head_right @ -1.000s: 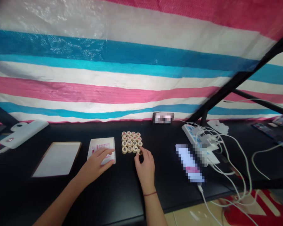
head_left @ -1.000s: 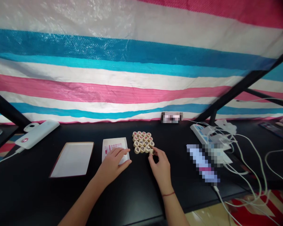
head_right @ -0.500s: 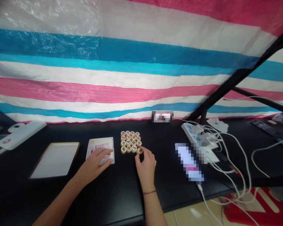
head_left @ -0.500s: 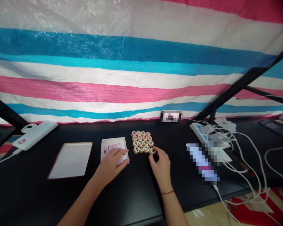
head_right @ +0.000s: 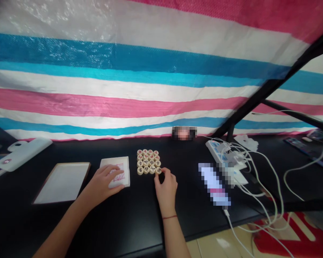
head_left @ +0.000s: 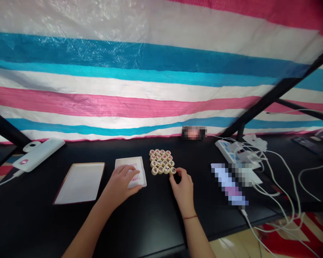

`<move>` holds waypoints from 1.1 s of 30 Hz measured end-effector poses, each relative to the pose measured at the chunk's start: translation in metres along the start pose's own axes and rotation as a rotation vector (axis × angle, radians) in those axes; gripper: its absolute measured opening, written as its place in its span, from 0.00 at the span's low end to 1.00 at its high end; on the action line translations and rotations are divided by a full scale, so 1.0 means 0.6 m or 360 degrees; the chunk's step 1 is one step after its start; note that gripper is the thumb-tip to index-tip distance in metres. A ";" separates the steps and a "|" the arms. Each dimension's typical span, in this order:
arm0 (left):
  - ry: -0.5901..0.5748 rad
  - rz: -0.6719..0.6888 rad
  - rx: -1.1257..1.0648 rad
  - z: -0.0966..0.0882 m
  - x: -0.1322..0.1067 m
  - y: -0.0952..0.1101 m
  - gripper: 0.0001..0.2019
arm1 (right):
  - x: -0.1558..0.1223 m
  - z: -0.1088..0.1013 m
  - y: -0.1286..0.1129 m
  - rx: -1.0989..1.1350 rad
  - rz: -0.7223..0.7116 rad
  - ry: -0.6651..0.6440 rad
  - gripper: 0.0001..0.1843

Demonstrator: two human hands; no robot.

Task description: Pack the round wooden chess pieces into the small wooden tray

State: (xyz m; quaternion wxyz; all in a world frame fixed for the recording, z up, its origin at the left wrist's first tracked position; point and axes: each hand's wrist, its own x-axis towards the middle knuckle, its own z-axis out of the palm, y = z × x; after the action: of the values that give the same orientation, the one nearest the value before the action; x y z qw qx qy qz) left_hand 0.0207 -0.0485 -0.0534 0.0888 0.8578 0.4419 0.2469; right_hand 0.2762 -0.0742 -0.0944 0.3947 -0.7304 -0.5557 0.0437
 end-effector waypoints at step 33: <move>0.0323 -0.0479 0.0324 -0.016 -0.003 -0.048 0.14 | 0.010 0.003 -0.152 0.0157 -0.0821 -0.0420 0.11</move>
State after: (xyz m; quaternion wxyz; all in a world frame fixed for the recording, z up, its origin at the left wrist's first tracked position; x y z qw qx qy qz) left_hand -0.0058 -0.0333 -0.0564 -0.0074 0.7574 0.5943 0.2703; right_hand 0.2067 -0.0617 -0.0366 0.3521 -0.5330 -0.7668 0.0633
